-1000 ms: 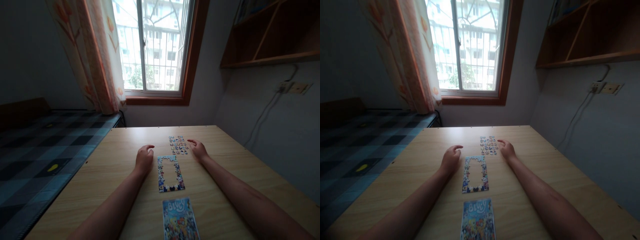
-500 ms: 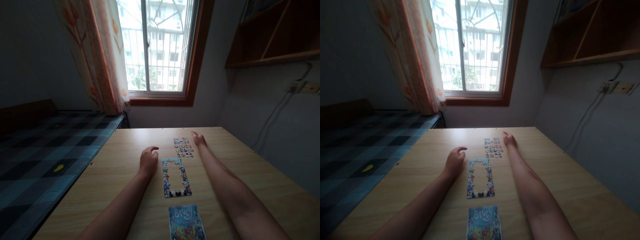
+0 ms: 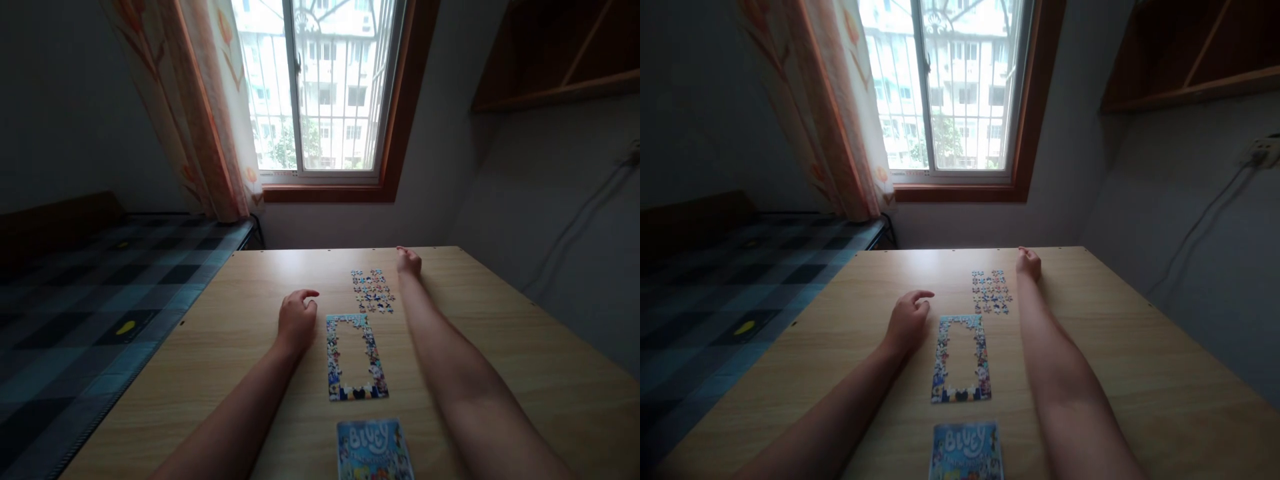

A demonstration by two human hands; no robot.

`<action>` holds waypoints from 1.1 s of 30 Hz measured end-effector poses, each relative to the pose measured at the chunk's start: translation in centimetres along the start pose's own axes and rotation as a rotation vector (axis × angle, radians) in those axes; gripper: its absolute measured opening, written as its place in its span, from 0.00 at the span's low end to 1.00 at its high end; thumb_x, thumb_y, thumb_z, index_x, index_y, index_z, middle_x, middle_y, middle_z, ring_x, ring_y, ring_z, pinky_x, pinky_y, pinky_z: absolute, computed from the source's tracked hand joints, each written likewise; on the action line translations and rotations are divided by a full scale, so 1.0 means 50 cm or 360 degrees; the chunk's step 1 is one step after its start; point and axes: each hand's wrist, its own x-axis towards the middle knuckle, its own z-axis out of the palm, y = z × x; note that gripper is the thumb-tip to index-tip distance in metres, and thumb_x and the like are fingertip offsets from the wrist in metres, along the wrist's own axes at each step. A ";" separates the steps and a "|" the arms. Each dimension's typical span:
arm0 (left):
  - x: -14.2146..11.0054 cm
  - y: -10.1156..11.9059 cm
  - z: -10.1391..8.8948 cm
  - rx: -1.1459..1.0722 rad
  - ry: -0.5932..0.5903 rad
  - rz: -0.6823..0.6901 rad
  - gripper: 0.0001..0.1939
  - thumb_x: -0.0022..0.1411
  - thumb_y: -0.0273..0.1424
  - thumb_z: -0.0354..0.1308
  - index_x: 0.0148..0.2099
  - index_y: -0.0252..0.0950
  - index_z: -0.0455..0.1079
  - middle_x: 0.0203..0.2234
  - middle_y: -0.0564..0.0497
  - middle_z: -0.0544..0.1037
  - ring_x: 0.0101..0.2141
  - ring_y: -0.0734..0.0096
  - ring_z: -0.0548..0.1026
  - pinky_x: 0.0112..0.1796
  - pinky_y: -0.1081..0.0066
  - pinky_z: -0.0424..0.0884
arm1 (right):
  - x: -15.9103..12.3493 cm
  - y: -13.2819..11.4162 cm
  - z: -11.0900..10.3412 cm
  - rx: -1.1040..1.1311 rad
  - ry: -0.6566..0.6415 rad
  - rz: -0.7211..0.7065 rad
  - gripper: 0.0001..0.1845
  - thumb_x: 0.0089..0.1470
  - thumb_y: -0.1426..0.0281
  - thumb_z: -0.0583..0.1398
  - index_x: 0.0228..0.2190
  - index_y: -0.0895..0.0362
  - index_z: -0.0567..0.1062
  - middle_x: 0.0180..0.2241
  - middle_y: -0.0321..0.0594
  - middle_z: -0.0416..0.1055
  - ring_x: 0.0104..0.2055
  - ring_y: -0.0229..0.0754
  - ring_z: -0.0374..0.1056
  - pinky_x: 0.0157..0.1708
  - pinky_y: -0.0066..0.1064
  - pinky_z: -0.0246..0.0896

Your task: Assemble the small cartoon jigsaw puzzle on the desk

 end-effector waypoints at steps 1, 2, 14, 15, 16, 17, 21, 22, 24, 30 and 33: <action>0.000 0.000 0.000 -0.0005 -0.0001 -0.0005 0.16 0.57 0.26 0.52 0.43 0.38 0.79 0.42 0.47 0.81 0.49 0.57 0.75 0.56 0.58 0.68 | -0.002 -0.002 -0.001 -0.0022 -0.0011 -0.0022 0.22 0.51 0.61 0.55 0.40 0.57 0.83 0.40 0.47 0.81 0.40 0.52 0.74 0.40 0.37 0.68; -0.001 0.000 0.000 -0.0015 0.0000 -0.0007 0.16 0.57 0.26 0.52 0.42 0.39 0.79 0.42 0.48 0.81 0.49 0.58 0.75 0.56 0.58 0.67 | -0.004 -0.005 -0.002 -0.0047 -0.0024 -0.0056 0.20 0.51 0.62 0.55 0.39 0.55 0.83 0.40 0.46 0.81 0.42 0.52 0.74 0.42 0.38 0.68; 0.001 -0.002 -0.002 -0.0067 0.0032 -0.0008 0.15 0.57 0.26 0.51 0.40 0.39 0.79 0.42 0.47 0.81 0.49 0.57 0.75 0.56 0.57 0.67 | -0.009 -0.106 -0.010 -0.0420 -0.0223 -0.0644 0.14 0.52 0.70 0.58 0.34 0.51 0.84 0.48 0.43 0.77 0.57 0.52 0.64 0.60 0.48 0.57; 0.001 -0.003 -0.002 -0.0068 0.0028 -0.0004 0.15 0.57 0.26 0.51 0.40 0.39 0.79 0.42 0.48 0.81 0.49 0.57 0.75 0.56 0.57 0.67 | -0.005 -0.113 -0.013 -0.0432 -0.0256 -0.0632 0.14 0.52 0.70 0.58 0.34 0.50 0.84 0.47 0.42 0.77 0.57 0.52 0.64 0.59 0.49 0.58; 0.002 -0.003 -0.002 -0.0069 0.0024 -0.0002 0.15 0.57 0.26 0.51 0.40 0.39 0.79 0.42 0.48 0.81 0.49 0.57 0.75 0.56 0.58 0.67 | -0.003 -0.120 -0.017 -0.0446 -0.0291 -0.0627 0.14 0.52 0.70 0.58 0.34 0.50 0.84 0.47 0.42 0.77 0.57 0.52 0.64 0.59 0.50 0.58; 0.002 -0.004 -0.002 -0.0068 0.0021 -0.0003 0.15 0.57 0.26 0.52 0.40 0.39 0.79 0.42 0.48 0.81 0.49 0.58 0.75 0.56 0.58 0.67 | -0.003 -0.128 -0.020 -0.0465 -0.0327 -0.0632 0.14 0.52 0.70 0.58 0.34 0.50 0.84 0.48 0.42 0.77 0.57 0.53 0.64 0.59 0.50 0.58; 0.002 -0.004 -0.001 -0.0058 0.0021 -0.0011 0.15 0.57 0.26 0.52 0.40 0.39 0.79 0.42 0.48 0.81 0.49 0.58 0.75 0.56 0.59 0.67 | -0.030 -0.160 -0.019 -0.0625 -0.0487 -0.0705 0.12 0.53 0.66 0.61 0.36 0.50 0.85 0.56 0.45 0.72 0.64 0.60 0.57 0.61 0.61 0.50; 0.002 -0.004 -0.001 -0.0057 0.0020 -0.0012 0.15 0.57 0.26 0.51 0.40 0.39 0.79 0.42 0.48 0.81 0.49 0.57 0.75 0.56 0.58 0.67 | -0.043 -0.167 -0.014 -0.0690 -0.0541 -0.0723 0.11 0.54 0.65 0.61 0.36 0.50 0.85 0.58 0.45 0.70 0.66 0.61 0.54 0.62 0.64 0.47; 0.001 -0.003 -0.001 -0.0060 0.0019 -0.0013 0.15 0.57 0.26 0.51 0.40 0.39 0.79 0.42 0.48 0.81 0.49 0.57 0.75 0.56 0.58 0.67 | -0.069 -0.175 -0.003 -0.0833 -0.0685 -0.0756 0.12 0.56 0.64 0.61 0.36 0.50 0.85 0.61 0.46 0.67 0.68 0.63 0.50 0.63 0.67 0.42; 0.001 0.000 -0.001 -0.0040 0.0036 0.0007 0.16 0.56 0.23 0.51 0.40 0.37 0.79 0.41 0.47 0.81 0.48 0.57 0.75 0.55 0.58 0.67 | -0.122 -0.171 0.018 -0.1170 -0.1112 -0.0871 0.18 0.56 0.74 0.58 0.41 0.46 0.84 0.67 0.40 0.59 0.72 0.58 0.41 0.66 0.64 0.35; 0.000 0.000 0.000 -0.0044 0.0043 0.0005 0.16 0.56 0.23 0.52 0.39 0.37 0.80 0.41 0.46 0.81 0.48 0.56 0.75 0.55 0.57 0.67 | -0.136 -0.166 0.022 -0.1249 -0.1185 -0.0951 0.20 0.55 0.76 0.57 0.42 0.45 0.84 0.69 0.38 0.55 0.73 0.56 0.38 0.66 0.64 0.31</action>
